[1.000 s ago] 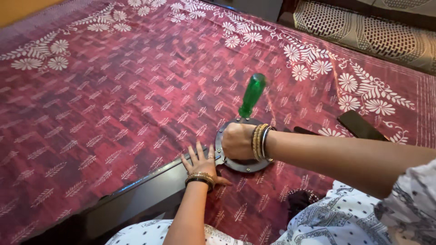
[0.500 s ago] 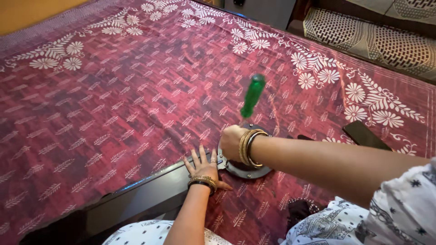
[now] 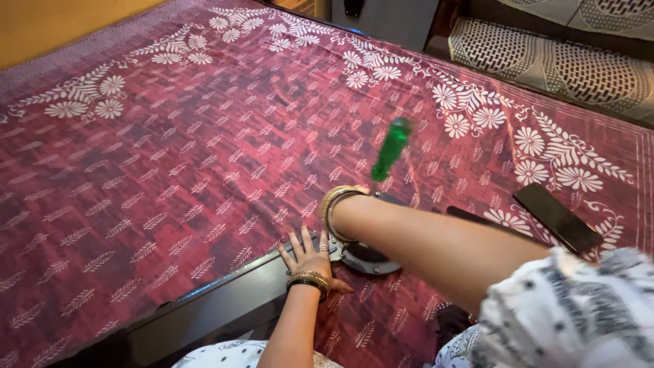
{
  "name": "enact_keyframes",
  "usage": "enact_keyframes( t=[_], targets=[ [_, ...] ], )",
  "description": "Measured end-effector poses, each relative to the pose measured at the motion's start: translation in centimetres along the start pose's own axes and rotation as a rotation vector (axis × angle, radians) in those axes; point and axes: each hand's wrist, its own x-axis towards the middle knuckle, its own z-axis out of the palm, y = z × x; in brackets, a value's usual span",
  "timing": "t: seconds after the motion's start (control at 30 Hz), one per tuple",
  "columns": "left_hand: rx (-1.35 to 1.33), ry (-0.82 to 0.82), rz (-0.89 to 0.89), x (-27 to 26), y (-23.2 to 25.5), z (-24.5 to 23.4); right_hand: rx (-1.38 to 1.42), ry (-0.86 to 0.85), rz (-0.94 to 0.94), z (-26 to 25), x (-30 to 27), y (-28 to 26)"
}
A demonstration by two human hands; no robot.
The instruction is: The person uses a screwdriver to tighten screws on the central hub of a ceiling fan placed on a bed. They repeatedly adjust the fan and the screwdriver, occasionally pausing to reposition their hands or the fan blade.
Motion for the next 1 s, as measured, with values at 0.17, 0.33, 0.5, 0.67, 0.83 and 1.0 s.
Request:
enact_keyframes(
  t=[0.17,0.33,0.5,0.67,0.83,1.0],
  targets=[
    [0.009,-0.002,0.047,2.0,-1.4,1.7,-0.050,0.112,-0.023,-1.2,0.6,-1.7],
    [-0.924,0.567,0.252,3.1,-3.3,-3.8,-0.076,0.234,-0.055,-2.1,-0.1,-2.6],
    [-1.480,0.612,1.027,-3.9,0.3,-12.0,-0.063,0.382,-0.146,-2.6,-1.7,-2.5],
    [-1.467,0.750,0.894,-12.1,6.3,-17.1,0.045,0.548,-0.364,-0.7,-4.5,-1.1],
    [-1.438,1.076,0.426,-13.8,9.6,-18.5,0.083,0.606,-0.445,0.6,-6.0,-0.7],
    [-1.603,0.949,0.607,-11.2,8.7,-18.7,0.082,0.676,-0.423,-0.2,-5.8,-0.8]
  ],
)
